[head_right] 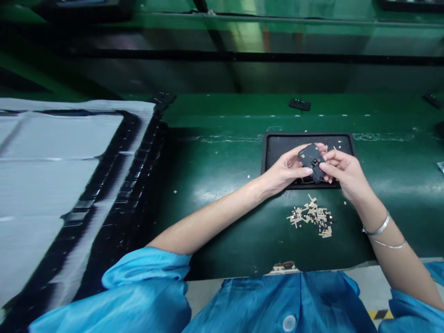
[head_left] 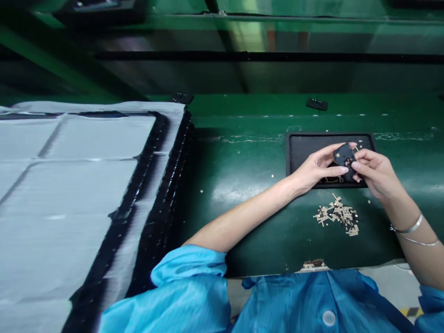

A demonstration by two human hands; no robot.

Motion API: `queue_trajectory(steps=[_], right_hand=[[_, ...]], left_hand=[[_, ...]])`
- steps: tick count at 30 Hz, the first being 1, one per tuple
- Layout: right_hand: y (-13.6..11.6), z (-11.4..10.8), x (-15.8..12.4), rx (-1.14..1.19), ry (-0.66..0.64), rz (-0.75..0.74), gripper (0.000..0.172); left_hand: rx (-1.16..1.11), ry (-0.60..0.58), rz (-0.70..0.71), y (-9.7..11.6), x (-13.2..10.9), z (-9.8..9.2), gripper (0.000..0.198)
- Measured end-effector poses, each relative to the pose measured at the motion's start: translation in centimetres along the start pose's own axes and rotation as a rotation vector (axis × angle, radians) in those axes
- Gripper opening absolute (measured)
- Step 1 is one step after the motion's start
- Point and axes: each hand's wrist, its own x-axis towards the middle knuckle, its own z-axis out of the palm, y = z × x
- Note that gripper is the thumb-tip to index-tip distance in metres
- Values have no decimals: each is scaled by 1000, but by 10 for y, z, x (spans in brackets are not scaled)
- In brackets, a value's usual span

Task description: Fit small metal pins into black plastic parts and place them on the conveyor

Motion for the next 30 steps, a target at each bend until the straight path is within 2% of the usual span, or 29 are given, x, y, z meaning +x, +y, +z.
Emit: queue_trajectory(steps=[3, 5, 7, 11, 14, 16, 19, 22, 24, 26, 27, 30], right_hand=[[-5, -11, 16, 57, 123, -10, 28], [-10, -23, 39, 85, 244, 5, 25], [-17, -38, 69, 88, 360, 49, 23], [-27, -68, 118, 96, 424, 135, 20], [-23, -80, 124, 108, 478, 149, 20], [-18, -81, 113, 95, 480, 114, 15], [-15, -74, 83, 4, 393, 19, 8], [-23, -55, 43, -88, 295, -11, 6], [-30, -39, 15, -389, 96, -133, 14], [-34, -24, -10, -688, -162, -174, 13], [-34, -17, -19, -822, -246, -207, 11], [-28, -4, -36, -1185, -366, -350, 9]], left_hand=[[-16, 106, 24, -1, 0, 1, 82], [-55, 153, 16, -1, 0, 2, 90], [-78, 164, 0, 0, -1, 3, 88], [-106, 175, -17, 1, -1, 5, 85], [-142, 198, -28, 2, -1, 7, 84], [-180, 199, -52, 2, 0, 7, 73], [-236, 135, -109, 2, 1, 7, 43], [-244, 82, -147, 3, 2, 7, 32], [-235, 95, -153, 3, 2, 7, 30], [-227, 118, -149, 4, 2, 7, 29], [-222, 127, -145, 4, 2, 7, 28], [-201, 138, -131, 4, 3, 7, 27]])
